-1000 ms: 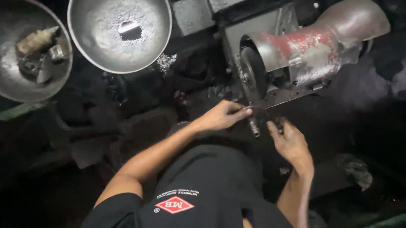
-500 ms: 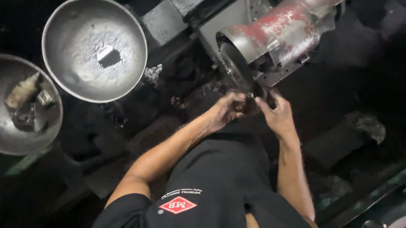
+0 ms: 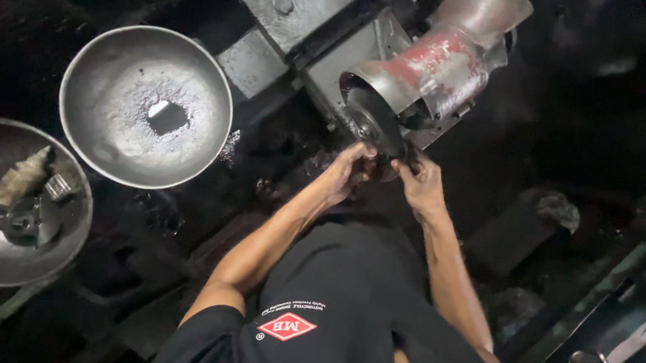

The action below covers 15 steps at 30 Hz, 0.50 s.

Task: The person grinds a small metal part against a bench grinder wheel, then dips it into a metal bowl of water, and repeats the grinding process. The person handles the part with both hands and rotates it to grind different surfaces.

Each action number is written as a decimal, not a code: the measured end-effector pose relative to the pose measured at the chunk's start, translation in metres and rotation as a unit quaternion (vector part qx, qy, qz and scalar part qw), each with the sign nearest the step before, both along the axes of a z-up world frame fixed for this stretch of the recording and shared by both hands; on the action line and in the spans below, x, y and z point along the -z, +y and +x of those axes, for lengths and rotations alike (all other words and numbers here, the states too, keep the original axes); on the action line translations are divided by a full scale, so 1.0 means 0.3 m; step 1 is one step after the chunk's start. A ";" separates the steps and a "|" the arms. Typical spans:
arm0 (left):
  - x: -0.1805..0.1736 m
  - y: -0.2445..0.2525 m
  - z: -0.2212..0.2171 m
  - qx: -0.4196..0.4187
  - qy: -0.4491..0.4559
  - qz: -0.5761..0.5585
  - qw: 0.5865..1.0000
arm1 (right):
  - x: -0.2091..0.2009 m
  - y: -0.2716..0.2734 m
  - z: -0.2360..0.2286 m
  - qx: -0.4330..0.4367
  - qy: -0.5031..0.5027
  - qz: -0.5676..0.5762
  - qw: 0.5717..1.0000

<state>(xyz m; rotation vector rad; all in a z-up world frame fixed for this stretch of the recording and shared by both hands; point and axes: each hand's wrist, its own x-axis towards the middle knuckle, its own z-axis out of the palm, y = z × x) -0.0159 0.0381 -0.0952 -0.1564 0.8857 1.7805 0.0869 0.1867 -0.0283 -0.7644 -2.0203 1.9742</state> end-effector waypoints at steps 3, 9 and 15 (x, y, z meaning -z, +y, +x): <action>-0.001 0.000 0.015 0.002 0.009 -0.015 1.000 | 0.003 -0.016 0.019 -0.003 -0.014 0.021 1.000; -0.076 -0.050 0.041 0.049 0.006 -0.058 0.997 | 0.049 -0.042 0.088 -0.004 -0.046 0.041 0.998; -0.142 -0.028 0.016 0.004 0.026 -0.021 0.999 | 0.047 -0.046 0.049 0.031 -0.036 0.023 0.999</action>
